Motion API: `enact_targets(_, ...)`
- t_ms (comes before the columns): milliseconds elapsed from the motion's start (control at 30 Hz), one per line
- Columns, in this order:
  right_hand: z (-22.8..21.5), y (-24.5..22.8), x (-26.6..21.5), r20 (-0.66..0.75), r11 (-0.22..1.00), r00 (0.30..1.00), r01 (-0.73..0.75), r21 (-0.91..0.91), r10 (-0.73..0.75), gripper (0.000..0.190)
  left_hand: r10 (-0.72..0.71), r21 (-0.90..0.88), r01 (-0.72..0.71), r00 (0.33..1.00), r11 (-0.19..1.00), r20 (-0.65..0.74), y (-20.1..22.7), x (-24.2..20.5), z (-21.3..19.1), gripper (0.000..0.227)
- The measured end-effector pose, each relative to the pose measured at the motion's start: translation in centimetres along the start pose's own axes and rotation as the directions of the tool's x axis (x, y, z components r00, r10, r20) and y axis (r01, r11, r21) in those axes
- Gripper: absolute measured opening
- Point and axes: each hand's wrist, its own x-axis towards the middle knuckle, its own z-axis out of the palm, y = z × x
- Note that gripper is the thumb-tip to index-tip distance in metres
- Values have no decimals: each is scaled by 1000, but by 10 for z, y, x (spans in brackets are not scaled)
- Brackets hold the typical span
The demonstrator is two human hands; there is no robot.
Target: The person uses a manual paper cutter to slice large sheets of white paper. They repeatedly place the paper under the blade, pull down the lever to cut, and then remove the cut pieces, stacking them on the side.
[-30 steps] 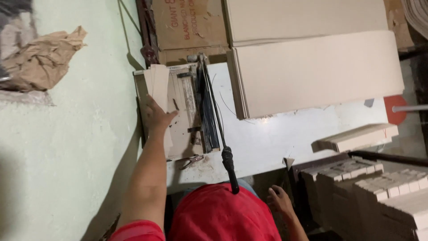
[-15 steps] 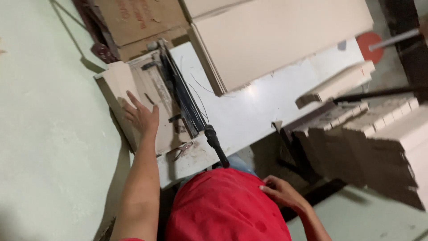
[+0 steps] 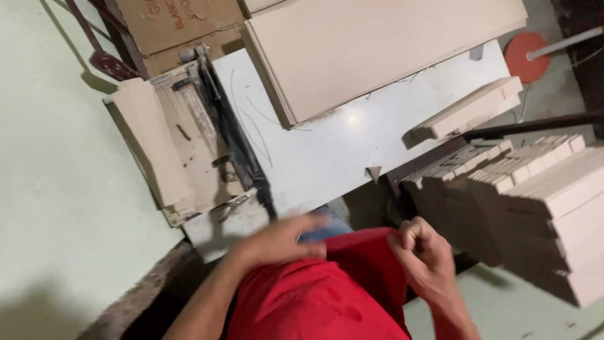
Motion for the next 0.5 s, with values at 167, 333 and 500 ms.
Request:
enact_targets(167,-52,46,23,5,817,992,-103,-567,128,14,159,306,-43,917,951,-367,-24,51,48,23)
enact_targets(333,-71,37,3,529,848,794,-476,235,299,22,225,235,-77,668,969,-709,69,80,52,17)
enact_targets(500,6,104,-49,497,244,546,-800,549,675,32,746,428,-615,589,663,-309,153,30,63,16)
